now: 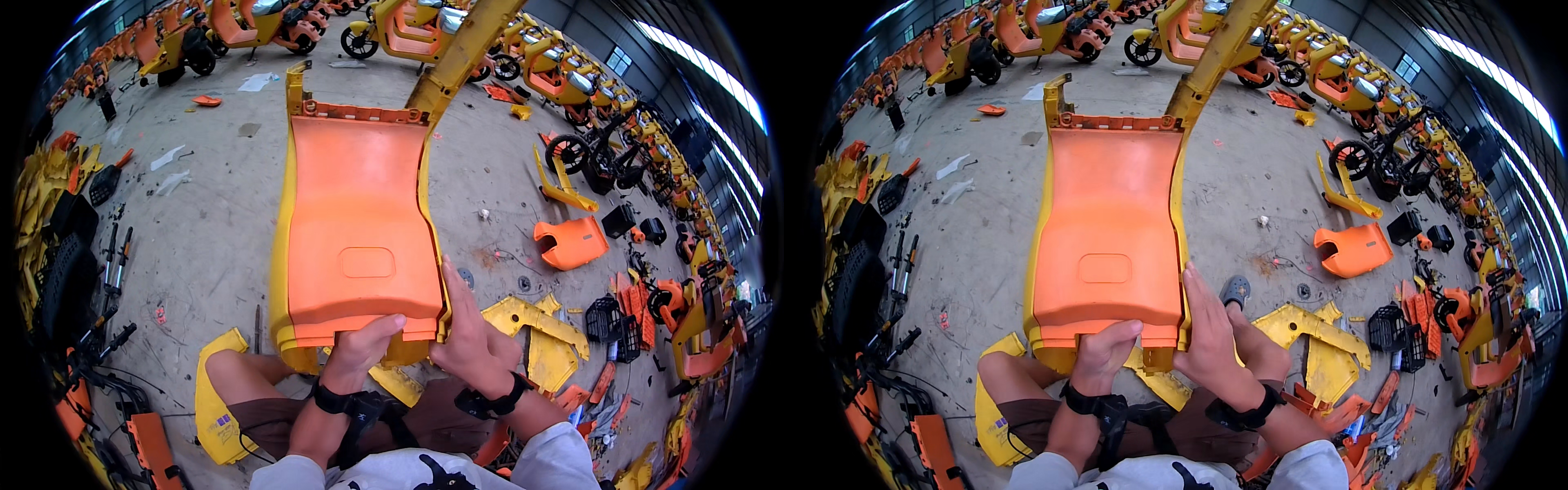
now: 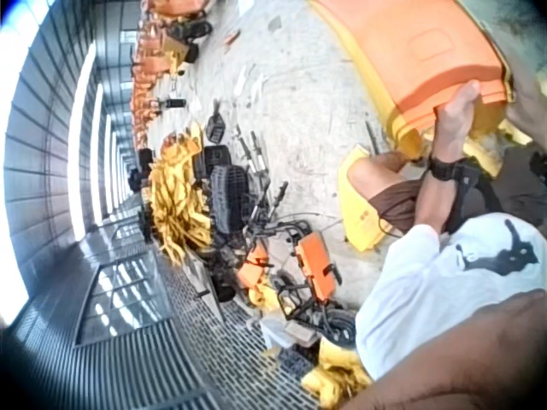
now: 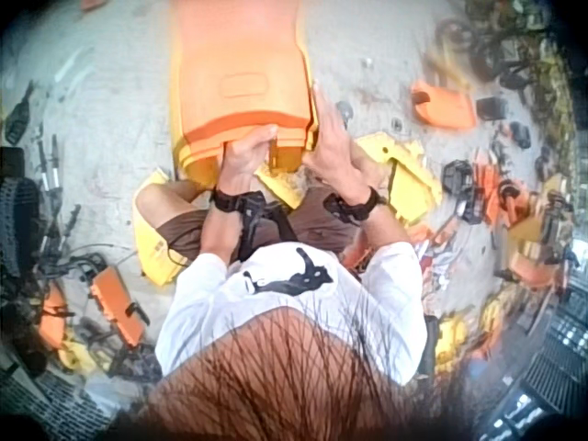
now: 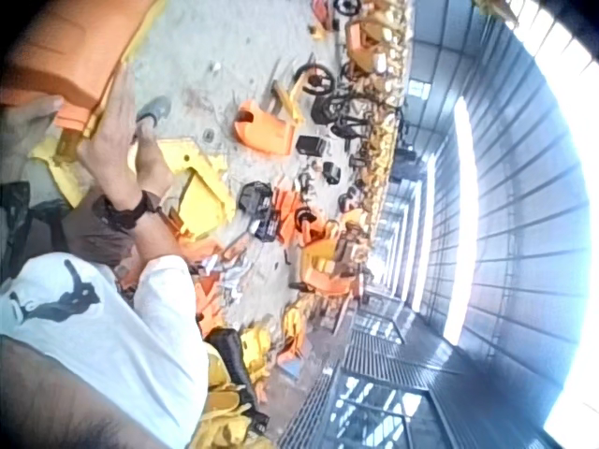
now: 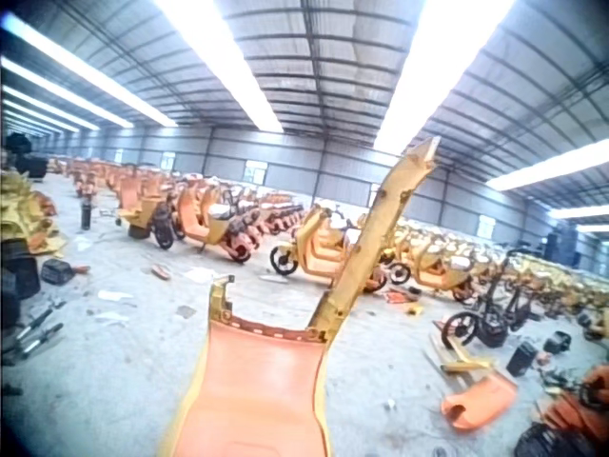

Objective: The person sits on the floor and uses a drill to join yellow and orange plastic scooter body panels together. They pick up various panels from a large pile and align them before drilling.

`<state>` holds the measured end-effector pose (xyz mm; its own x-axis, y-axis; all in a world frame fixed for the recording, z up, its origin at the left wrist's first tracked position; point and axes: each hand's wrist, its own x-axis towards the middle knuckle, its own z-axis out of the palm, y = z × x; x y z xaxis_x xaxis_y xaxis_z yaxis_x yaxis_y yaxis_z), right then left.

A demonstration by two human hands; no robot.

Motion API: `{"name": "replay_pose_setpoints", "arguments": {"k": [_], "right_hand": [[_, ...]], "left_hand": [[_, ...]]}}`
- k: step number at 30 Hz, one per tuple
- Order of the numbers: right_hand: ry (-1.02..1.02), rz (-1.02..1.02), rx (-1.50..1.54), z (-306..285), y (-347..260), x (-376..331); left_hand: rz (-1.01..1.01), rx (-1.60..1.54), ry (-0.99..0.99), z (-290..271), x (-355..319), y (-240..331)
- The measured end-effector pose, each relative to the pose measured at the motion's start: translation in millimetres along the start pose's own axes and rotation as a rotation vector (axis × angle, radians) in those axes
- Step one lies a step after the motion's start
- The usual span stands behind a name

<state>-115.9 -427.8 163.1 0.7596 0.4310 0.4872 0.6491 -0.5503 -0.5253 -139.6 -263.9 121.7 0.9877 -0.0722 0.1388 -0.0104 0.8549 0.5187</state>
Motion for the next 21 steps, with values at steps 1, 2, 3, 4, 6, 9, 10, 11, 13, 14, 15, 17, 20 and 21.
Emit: {"name": "replay_pose_setpoints", "arguments": {"k": [1, 2, 3, 4, 6, 9, 10, 11, 13, 14, 15, 17, 20, 21], "right_hand": [[0.019, -0.012, -0.045, 1, 2, -3], [0.022, 0.004, -0.086, 2, 9, -3], [0.019, 0.029, -0.094, 11, 16, -7], [0.025, 0.064, -0.139, 10, 23, -10], [-0.025, 0.088, -0.023, 7, 26, -12], [-0.034, 0.095, 0.104, 10, 15, -13], [-0.019, 0.100, 0.088, 12, 15, -15], [-0.005, 0.105, 0.073, 14, 17, -17], [0.001, 0.098, 0.045, 16, 24, -21], [-0.005, 0.093, 0.029, 17, 29, -23], [-0.009, 0.088, 0.010, 16, 33, -24], [0.001, 0.111, 0.034, 16, 35, -28], [0.045, 0.109, 0.022, 17, 33, -30], [0.055, 0.109, 0.004, 17, 32, -32]], "left_hand": [[0.021, 0.041, -0.012, -1, 4, -6], [0.042, 0.082, -0.025, -3, 11, -14], [0.057, 0.146, -0.013, -9, 6, -16], [0.044, 0.126, 0.001, -7, 5, -21], [0.026, 0.101, 0.027, -8, 6, -23], [-0.039, 0.007, 0.018, -19, 11, -10], [-0.067, -0.010, 0.039, -22, 13, -9], [-0.095, -0.028, 0.061, -26, 15, -10], [-0.110, -0.021, 0.062, -30, 21, -16], [-0.124, -0.013, 0.062, -30, 19, -17], [-0.139, -0.007, 0.059, -22, 19, -16], [-0.154, 0.011, 0.034, -22, 20, -19], [-0.101, 0.031, 0.022, -15, 20, -16], [-0.099, 0.023, 0.040, -14, 19, -18]]}}
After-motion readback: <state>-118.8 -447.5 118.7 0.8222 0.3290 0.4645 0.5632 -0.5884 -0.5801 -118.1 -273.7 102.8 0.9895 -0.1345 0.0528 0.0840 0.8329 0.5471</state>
